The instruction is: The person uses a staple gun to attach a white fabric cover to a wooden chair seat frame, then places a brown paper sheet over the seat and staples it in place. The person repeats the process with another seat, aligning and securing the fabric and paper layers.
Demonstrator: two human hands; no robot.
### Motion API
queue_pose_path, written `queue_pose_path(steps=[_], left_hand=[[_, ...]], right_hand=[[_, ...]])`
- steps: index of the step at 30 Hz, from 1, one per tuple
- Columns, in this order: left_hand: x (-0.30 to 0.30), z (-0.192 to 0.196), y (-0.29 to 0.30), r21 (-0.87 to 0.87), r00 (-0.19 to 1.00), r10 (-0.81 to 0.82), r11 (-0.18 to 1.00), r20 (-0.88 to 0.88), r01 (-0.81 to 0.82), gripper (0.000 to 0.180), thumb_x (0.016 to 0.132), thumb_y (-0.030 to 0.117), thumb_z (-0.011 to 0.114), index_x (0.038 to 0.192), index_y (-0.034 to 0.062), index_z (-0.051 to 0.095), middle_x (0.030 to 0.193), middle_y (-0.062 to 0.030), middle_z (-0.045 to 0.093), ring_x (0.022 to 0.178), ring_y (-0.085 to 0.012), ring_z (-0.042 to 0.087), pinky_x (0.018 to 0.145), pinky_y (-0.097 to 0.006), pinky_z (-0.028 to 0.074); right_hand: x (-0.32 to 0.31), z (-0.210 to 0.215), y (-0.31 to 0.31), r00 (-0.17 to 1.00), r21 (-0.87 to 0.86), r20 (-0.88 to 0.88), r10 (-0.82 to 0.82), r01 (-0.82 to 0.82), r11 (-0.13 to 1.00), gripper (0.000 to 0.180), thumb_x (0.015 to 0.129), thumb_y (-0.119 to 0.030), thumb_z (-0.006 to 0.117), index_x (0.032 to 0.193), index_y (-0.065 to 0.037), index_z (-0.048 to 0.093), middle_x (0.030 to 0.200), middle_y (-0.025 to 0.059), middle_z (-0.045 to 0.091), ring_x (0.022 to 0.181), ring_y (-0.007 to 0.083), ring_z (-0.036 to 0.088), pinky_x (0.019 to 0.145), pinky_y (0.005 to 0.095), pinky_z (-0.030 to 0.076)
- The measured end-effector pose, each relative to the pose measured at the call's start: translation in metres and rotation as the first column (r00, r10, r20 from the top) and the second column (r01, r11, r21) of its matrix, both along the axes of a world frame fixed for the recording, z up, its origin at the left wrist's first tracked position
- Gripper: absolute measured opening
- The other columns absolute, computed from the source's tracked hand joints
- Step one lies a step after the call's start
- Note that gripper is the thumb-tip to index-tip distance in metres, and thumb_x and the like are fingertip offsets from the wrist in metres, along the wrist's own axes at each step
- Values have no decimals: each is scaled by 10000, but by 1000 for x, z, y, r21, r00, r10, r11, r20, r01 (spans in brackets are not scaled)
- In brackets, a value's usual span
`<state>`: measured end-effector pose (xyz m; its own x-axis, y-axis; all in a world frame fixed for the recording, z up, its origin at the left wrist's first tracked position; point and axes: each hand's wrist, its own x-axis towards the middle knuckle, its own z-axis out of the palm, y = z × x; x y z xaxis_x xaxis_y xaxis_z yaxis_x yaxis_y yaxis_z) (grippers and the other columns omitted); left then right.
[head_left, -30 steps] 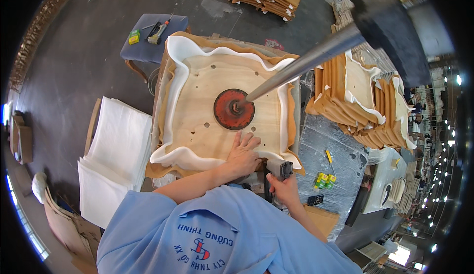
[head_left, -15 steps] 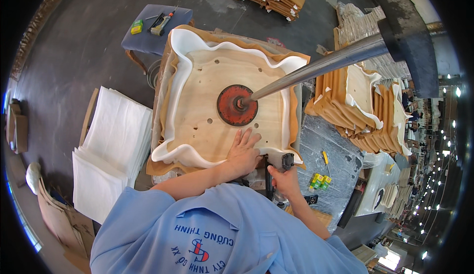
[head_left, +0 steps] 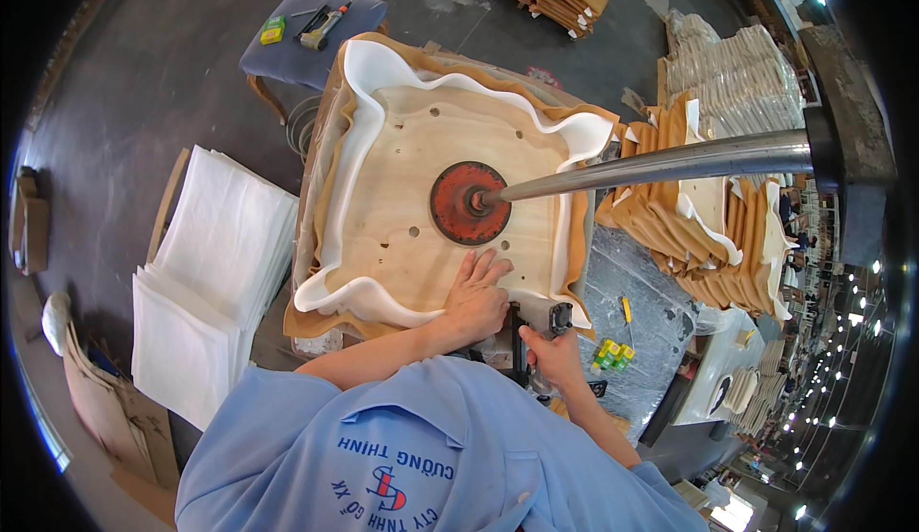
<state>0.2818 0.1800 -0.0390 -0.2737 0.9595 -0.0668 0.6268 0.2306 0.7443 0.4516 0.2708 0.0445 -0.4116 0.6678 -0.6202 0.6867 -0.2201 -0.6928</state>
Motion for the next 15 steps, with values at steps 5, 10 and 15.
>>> queue_pose_path(steps=[5,10,15], left_hand=[[-1,1,0,-2,1000,1,1000,7,0,196,879,260,720,880,96,828,1536,-58,488,1600,-354,230,1331,-563,73],[2,0,2,13,1000,15,1000,-7,-15,179,870,253,733,869,102,829,1533,-59,498,1601,-358,224,1331,-558,73],[4,7,4,1,991,15,1000,-137,-15,166,870,241,743,884,92,814,1505,-82,537,1548,-399,321,1301,-586,176]], right_hand=[[-4,-2,-1,1000,19,28,-5,4,1000,188,923,-137,820,993,7,721,640,1,634,486,101,576,441,286,445],[-5,-3,-1,999,45,46,-2,0,999,200,913,-153,836,979,3,729,645,11,649,483,109,582,436,299,440],[-6,-5,2,992,70,128,18,-27,997,247,899,-187,855,974,11,728,647,28,664,486,122,599,442,314,451]])
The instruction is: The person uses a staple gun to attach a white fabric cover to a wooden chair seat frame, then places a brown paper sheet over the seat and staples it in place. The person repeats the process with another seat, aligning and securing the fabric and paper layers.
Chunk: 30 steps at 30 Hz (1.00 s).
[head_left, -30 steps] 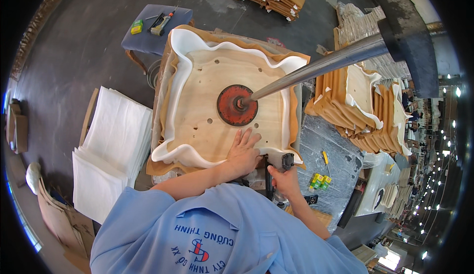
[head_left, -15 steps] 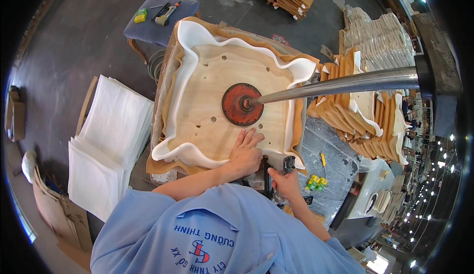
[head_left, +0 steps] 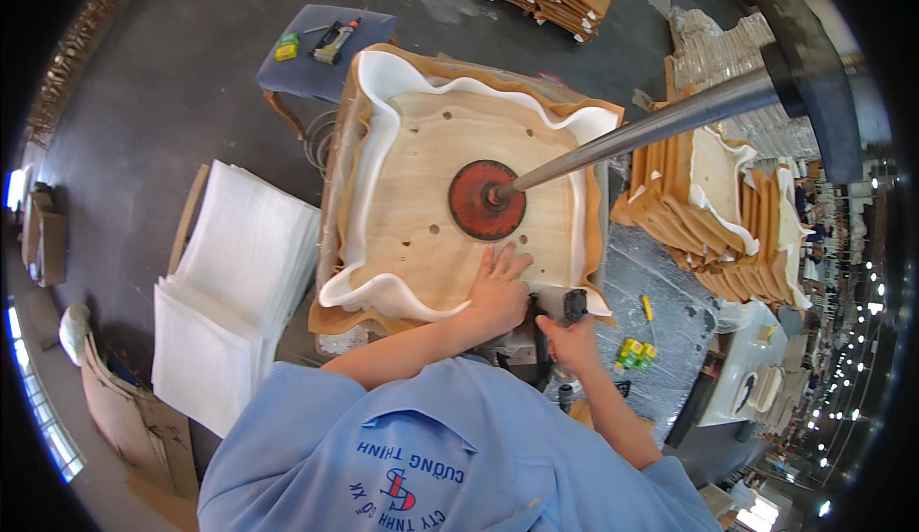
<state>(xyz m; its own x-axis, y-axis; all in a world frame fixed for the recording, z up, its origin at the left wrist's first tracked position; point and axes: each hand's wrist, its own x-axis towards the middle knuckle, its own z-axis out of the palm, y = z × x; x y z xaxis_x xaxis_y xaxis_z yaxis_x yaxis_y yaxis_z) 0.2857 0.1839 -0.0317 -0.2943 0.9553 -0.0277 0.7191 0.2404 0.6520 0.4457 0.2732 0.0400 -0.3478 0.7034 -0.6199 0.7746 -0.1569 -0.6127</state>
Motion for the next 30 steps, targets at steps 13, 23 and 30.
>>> queue_pose_path(steps=[13,23,30], left_hand=[[-78,39,-155,-86,982,-132,989,-138,121,323,855,261,812,1077,75,668,1122,-140,623,1119,-350,595,995,-481,453],[-129,10,-133,-148,857,-494,867,-148,475,256,934,372,750,997,126,781,1005,-116,691,1024,-341,678,927,-489,540],[-147,-8,-129,-12,833,-553,833,0,553,275,968,367,720,892,104,750,950,-82,689,994,-323,668,876,-486,534]], right_hand=[[-9,10,-11,1000,15,-17,-25,25,1000,277,908,-208,840,983,24,709,682,48,672,482,123,621,447,299,503],[-9,7,-11,999,86,36,-8,5,996,305,889,-250,858,979,13,731,670,53,675,481,140,622,442,320,474],[-4,4,-7,997,59,75,2,-7,998,317,886,-279,873,976,-4,746,654,47,672,499,138,634,463,310,487]])
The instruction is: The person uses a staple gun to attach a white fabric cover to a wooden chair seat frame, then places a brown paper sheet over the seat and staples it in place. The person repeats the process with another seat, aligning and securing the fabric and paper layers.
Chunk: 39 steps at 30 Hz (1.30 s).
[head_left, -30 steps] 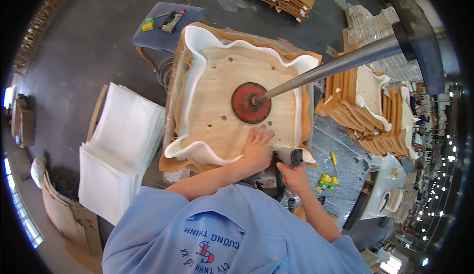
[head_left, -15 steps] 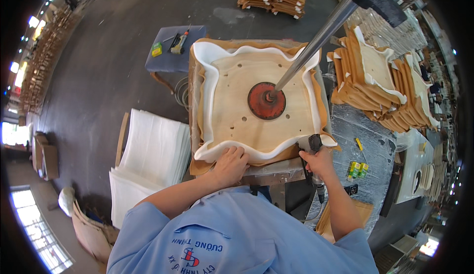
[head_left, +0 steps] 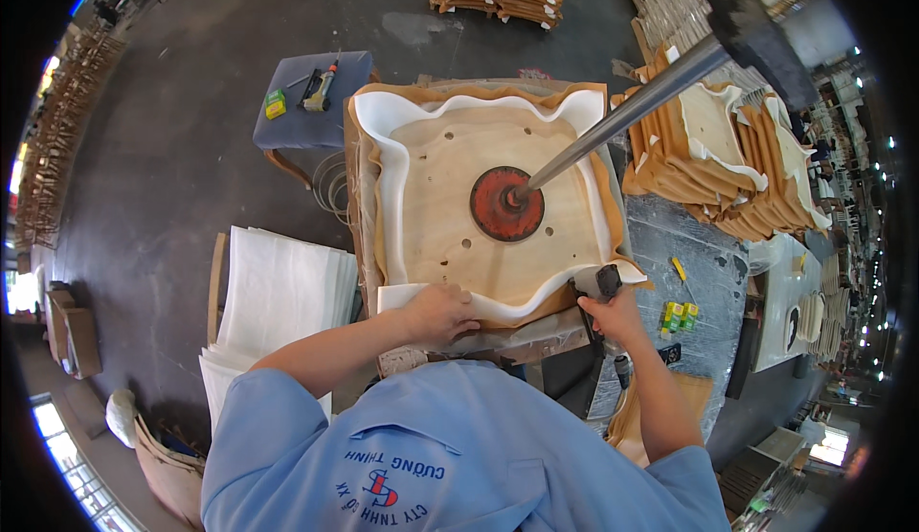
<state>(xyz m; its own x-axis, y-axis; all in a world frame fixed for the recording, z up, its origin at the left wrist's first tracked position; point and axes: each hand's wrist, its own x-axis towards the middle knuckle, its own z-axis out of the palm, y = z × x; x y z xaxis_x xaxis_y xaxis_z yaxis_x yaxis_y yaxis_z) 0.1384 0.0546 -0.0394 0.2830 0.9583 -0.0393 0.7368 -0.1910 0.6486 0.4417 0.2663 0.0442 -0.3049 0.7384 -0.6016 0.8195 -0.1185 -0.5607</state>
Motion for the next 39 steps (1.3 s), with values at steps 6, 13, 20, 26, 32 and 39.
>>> queue_pose_path(steps=[6,13,20,26,32,39], left_hand=[[1,-17,-6,258,976,148,948,158,-186,272,939,303,751,755,126,657,815,-32,605,837,-276,580,796,-441,454],[3,-18,-6,240,946,260,922,194,-303,250,914,262,769,725,142,657,786,-20,590,843,-257,529,840,-427,384],[33,-14,2,208,882,393,869,262,-449,212,883,227,779,724,140,670,780,-9,594,854,-254,541,843,-428,390],[39,-17,6,186,871,435,859,227,-477,141,853,215,784,755,142,714,787,-3,606,876,-252,562,851,-435,400],[45,-20,8,158,855,471,847,217,-507,143,837,236,784,745,153,712,792,1,613,891,-249,569,844,-435,404],[53,-17,6,103,862,478,862,167,-497,132,836,243,773,742,171,714,798,6,625,909,-245,566,860,-437,401]], right_hand=[[3,11,-24,990,-68,-77,-122,117,991,276,905,-263,869,1007,-32,759,702,30,703,524,105,623,473,277,486],[-37,41,-125,914,-280,-311,-261,175,944,634,934,-102,828,1508,-29,567,1078,30,740,706,80,627,588,235,527],[-69,10,-160,922,-285,-253,-292,218,933,451,956,-108,815,1359,-5,639,981,23,722,637,75,599,556,248,487],[-71,10,-146,943,-249,-203,-265,212,945,307,959,-116,821,1198,26,689,869,26,711,599,78,589,537,252,476],[-84,15,-140,951,-222,-160,-265,227,948,213,955,-126,818,1088,-1,706,772,2,667,568,77,565,516,254,440],[-88,9,-146,940,-154,-211,-270,240,958,162,955,-108,807,1045,-18,707,704,-27,620,553,69,541,505,258,413]])
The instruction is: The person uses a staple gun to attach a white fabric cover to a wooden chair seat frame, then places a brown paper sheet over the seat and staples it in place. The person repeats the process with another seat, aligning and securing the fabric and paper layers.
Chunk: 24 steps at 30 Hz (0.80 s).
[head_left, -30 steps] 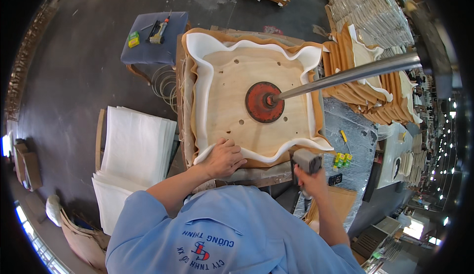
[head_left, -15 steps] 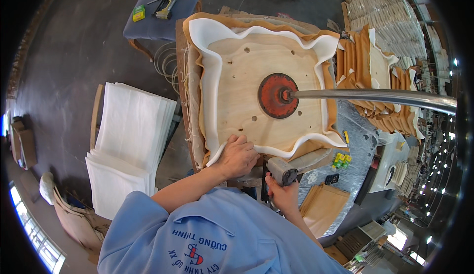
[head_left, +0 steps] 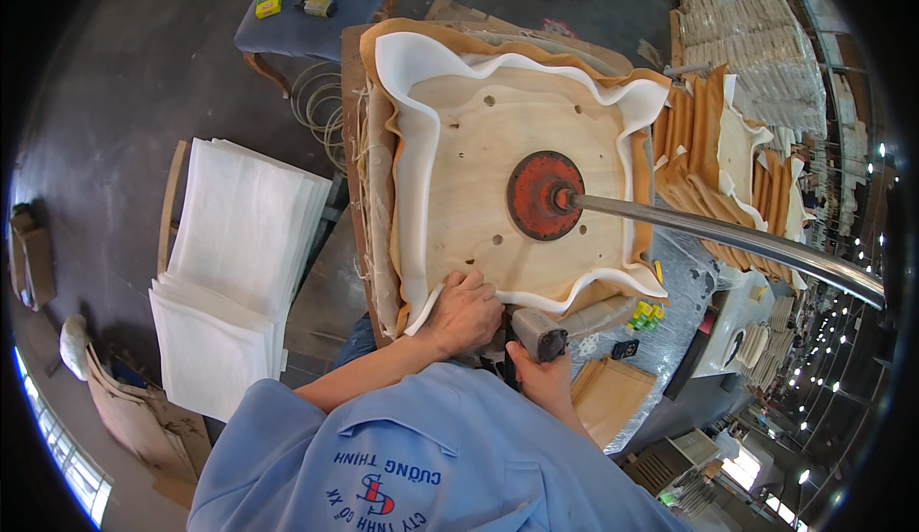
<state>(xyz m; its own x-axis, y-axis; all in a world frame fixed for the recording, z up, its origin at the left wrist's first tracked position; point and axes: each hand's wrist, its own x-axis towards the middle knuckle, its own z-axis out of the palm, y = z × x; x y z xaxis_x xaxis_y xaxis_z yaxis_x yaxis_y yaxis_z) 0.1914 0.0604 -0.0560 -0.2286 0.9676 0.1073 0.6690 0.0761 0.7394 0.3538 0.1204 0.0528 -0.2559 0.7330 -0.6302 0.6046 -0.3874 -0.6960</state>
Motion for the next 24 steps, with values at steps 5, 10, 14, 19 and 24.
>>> queue_pose_path(steps=[5,10,14,19,24], left_hand=[[8,-3,5,42,1000,26,999,7,-26,95,822,237,780,772,167,741,803,5,642,927,-259,577,866,-452,401],[10,11,7,-83,1000,23,996,4,-23,90,843,225,774,851,138,754,912,-61,676,997,-305,593,908,-478,414],[19,36,23,-72,998,-2,997,70,7,229,879,220,789,1053,83,729,1065,-141,641,1075,-384,575,992,-503,416],[75,48,97,164,999,-50,985,2,49,342,842,278,827,1060,31,735,1191,-169,606,1179,-373,545,1069,-497,402],[93,35,141,-88,987,-13,996,-161,-1,463,833,361,845,1057,-39,777,1259,-164,578,1301,-357,467,1191,-526,324]], right_hand=[[28,-26,4,981,55,121,149,-156,986,621,900,-120,860,1438,26,585,1156,133,754,969,191,716,856,332,583],[25,-4,17,997,-69,-7,77,-78,995,263,956,-123,804,1166,2,705,815,32,704,575,101,604,534,282,496],[75,0,17,915,16,-363,-175,194,981,474,917,-15,792,1357,7,619,1101,103,726,650,132,649,545,282,534],[134,-7,65,888,70,-402,-224,274,959,357,909,-19,803,1244,20,686,990,74,732,590,111,616,488,277,508],[142,-13,117,940,97,-333,-76,114,989,381,930,-95,826,1262,24,681,939,55,721,584,103,612,487,279,502]])
